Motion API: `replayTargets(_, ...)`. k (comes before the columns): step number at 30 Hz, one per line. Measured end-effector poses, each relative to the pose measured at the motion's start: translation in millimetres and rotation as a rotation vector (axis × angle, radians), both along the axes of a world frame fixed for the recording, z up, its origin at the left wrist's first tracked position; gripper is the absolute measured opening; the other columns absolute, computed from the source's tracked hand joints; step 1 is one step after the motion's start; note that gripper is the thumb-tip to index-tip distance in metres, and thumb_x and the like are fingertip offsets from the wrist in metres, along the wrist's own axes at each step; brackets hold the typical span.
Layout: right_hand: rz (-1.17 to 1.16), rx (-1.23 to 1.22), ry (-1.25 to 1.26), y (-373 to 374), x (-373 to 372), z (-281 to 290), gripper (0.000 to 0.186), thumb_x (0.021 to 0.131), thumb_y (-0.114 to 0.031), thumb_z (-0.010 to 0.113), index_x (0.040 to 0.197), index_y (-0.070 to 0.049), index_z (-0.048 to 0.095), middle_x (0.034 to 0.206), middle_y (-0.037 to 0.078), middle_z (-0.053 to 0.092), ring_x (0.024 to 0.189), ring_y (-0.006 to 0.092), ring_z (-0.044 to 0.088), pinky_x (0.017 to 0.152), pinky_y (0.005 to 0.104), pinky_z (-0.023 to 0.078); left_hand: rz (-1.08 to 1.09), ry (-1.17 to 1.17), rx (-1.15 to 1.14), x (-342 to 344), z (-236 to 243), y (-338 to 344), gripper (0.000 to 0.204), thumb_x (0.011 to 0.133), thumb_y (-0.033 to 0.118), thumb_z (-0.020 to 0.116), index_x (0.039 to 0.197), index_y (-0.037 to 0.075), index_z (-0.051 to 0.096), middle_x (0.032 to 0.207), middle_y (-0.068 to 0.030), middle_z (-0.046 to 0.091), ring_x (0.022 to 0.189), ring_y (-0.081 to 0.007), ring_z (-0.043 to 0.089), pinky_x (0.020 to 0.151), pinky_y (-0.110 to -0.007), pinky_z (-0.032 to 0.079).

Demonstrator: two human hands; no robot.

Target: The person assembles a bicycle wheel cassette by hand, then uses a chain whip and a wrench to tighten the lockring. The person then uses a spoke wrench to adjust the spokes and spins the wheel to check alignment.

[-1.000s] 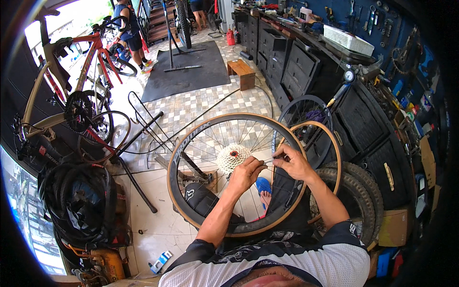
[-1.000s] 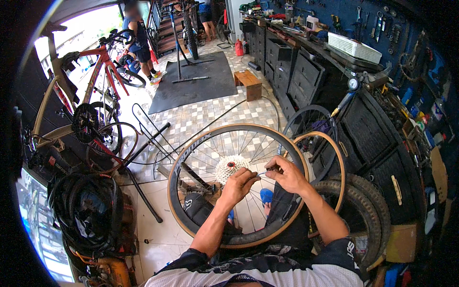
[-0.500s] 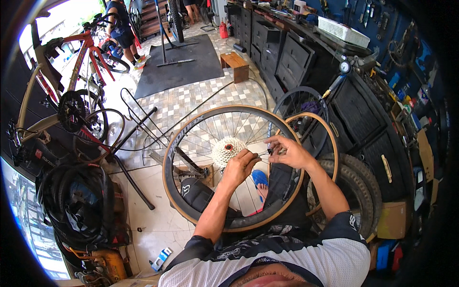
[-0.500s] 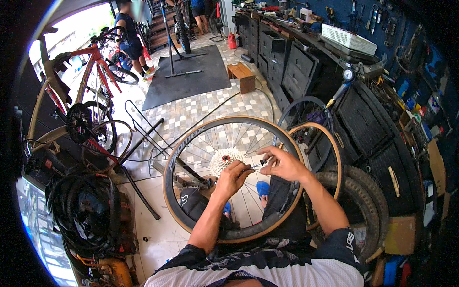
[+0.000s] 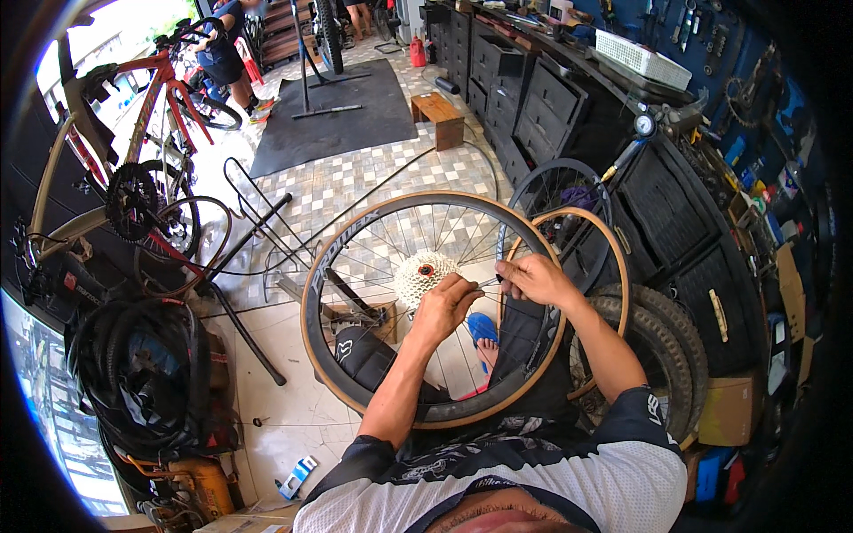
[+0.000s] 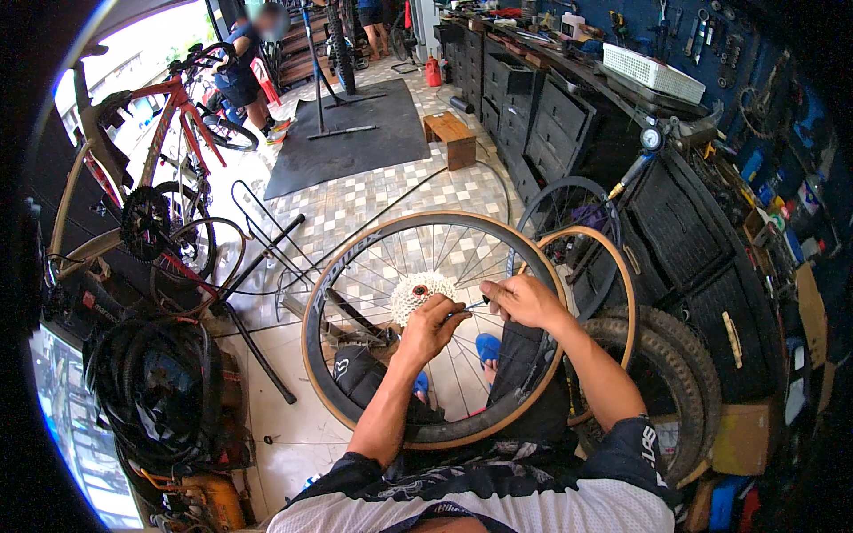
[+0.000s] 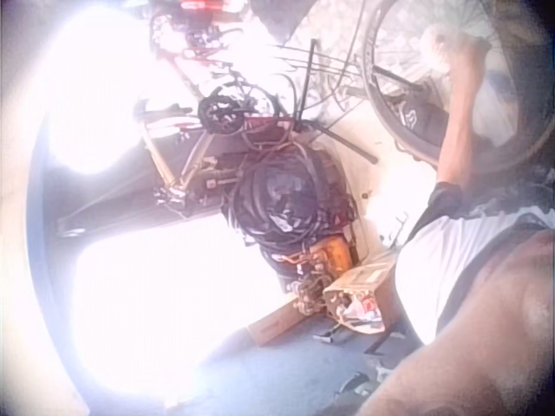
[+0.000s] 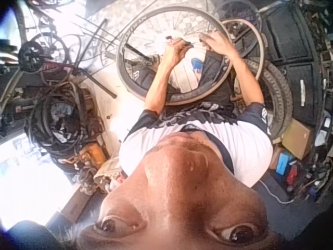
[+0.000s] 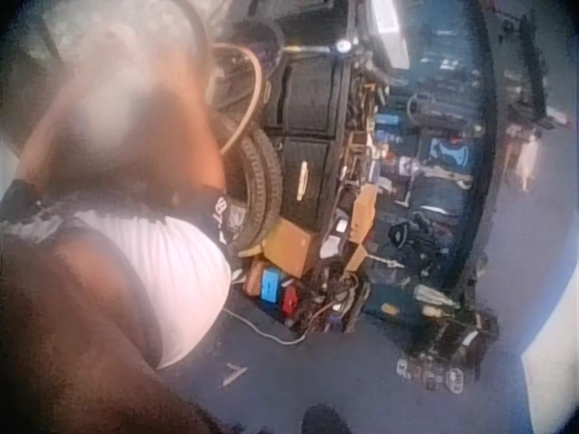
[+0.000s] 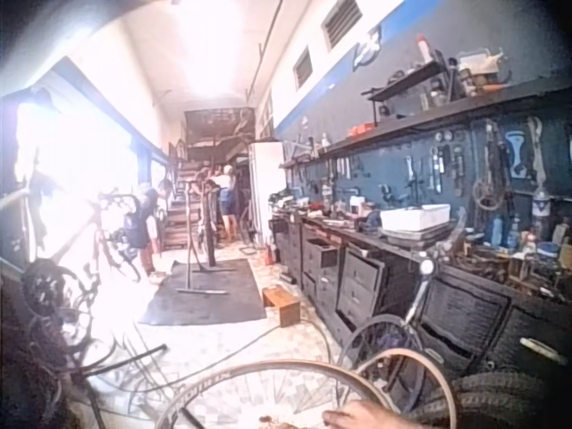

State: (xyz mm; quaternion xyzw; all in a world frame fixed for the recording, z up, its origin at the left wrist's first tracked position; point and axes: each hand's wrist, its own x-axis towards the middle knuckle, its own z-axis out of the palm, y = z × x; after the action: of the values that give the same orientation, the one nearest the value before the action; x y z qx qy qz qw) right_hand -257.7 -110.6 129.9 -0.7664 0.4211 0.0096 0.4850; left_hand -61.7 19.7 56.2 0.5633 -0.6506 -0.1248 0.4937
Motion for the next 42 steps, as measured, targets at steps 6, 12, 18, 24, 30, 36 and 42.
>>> replayTargets(6,0.138,-0.351,-0.502,2.2,-8.2,-23.0,0.024,0.097,-0.018,0.076,0.112,-0.001,0.068,0.087,0.003,0.067,0.073,0.0134,0.064,0.072,0.0311,0.053,-0.015,0.019,-0.006,2.9,-7.1,-3.4,0.016,0.088,0.012,0.081,0.098,0.002,0.075,0.090,-0.0127,0.069,0.078,-0.0331,0.069,0.068,-0.041,0.054)
replayTargets(12,-0.014,0.027,-0.369,6.4,-5.9,-5.0,0.028,0.099,-0.025,0.075,0.108,0.000,0.069,0.084,0.005,0.069,0.067,0.0129,0.064,0.064,0.0343,0.053,-0.015,0.030,0.019,1.6,-4.4,-1.7,0.016,0.088,0.012,0.081,0.098,0.001,0.074,0.089,-0.0135,0.069,0.078,-0.0336,0.069,0.068,-0.042,0.054)
replayTargets(18,0.021,-0.217,-0.238,4.8,-4.8,-12.7,0.028,0.097,-0.026,0.075,0.099,0.002,0.072,0.081,0.011,0.072,0.073,0.0142,0.066,0.068,0.0335,0.053,-0.007,0.005,0.059,0.5,-2.3,-1.3,0.017,0.090,0.014,0.080,0.098,0.001,0.074,0.090,-0.0148,0.069,0.080,-0.0355,0.069,0.069,-0.043,0.054)
replayTargets(24,0.132,-0.284,-0.502,5.1,-8.3,-16.5,0.023,0.092,-0.011,0.078,0.109,0.000,0.068,0.091,0.007,0.070,0.086,0.0147,0.066,0.078,0.0321,0.053,-0.013,-0.014,0.059,3.4,-10.3,-4.8,0.017,0.092,0.016,0.077,0.098,0.001,0.074,0.091,-0.0161,0.069,0.082,-0.0377,0.069,0.071,-0.045,0.054)
replayTargets(30,-0.055,-0.058,-0.365,11.6,-0.4,-13.2,0.023,0.098,-0.022,0.073,0.105,0.000,0.071,0.086,0.008,0.071,0.077,0.0132,0.066,0.071,0.0283,0.053,-0.003,-0.043,0.066,2.3,-11.9,-5.6,0.018,0.093,0.018,0.076,0.097,0.000,0.073,0.091,-0.0157,0.070,0.083,-0.0385,0.069,0.071,-0.045,0.054)
replayTargets(36,0.008,-0.154,-0.229,8.7,0.5,-14.8,0.027,0.099,-0.025,0.071,0.104,0.002,0.071,0.085,0.008,0.073,0.073,0.0141,0.066,0.069,0.0305,0.054,-0.001,-0.051,0.075,3.6,-12.2,-5.1,0.017,0.094,0.018,0.075,0.098,0.001,0.073,0.091,-0.0155,0.070,0.082,-0.0389,0.069,0.070,-0.045,0.054)
replayTargets(42,0.100,-0.248,-0.462,2.8,-6.8,-28.6,0.024,0.093,-0.012,0.076,0.114,-0.001,0.069,0.097,0.007,0.072,0.089,0.0137,0.067,0.079,0.0315,0.054,-0.022,-0.028,0.100,2.7,-9.8,-7.0,0.017,0.096,0.016,0.073,0.099,0.000,0.073,0.091,-0.0168,0.070,0.084,-0.0393,0.070,0.072,-0.045,0.054)
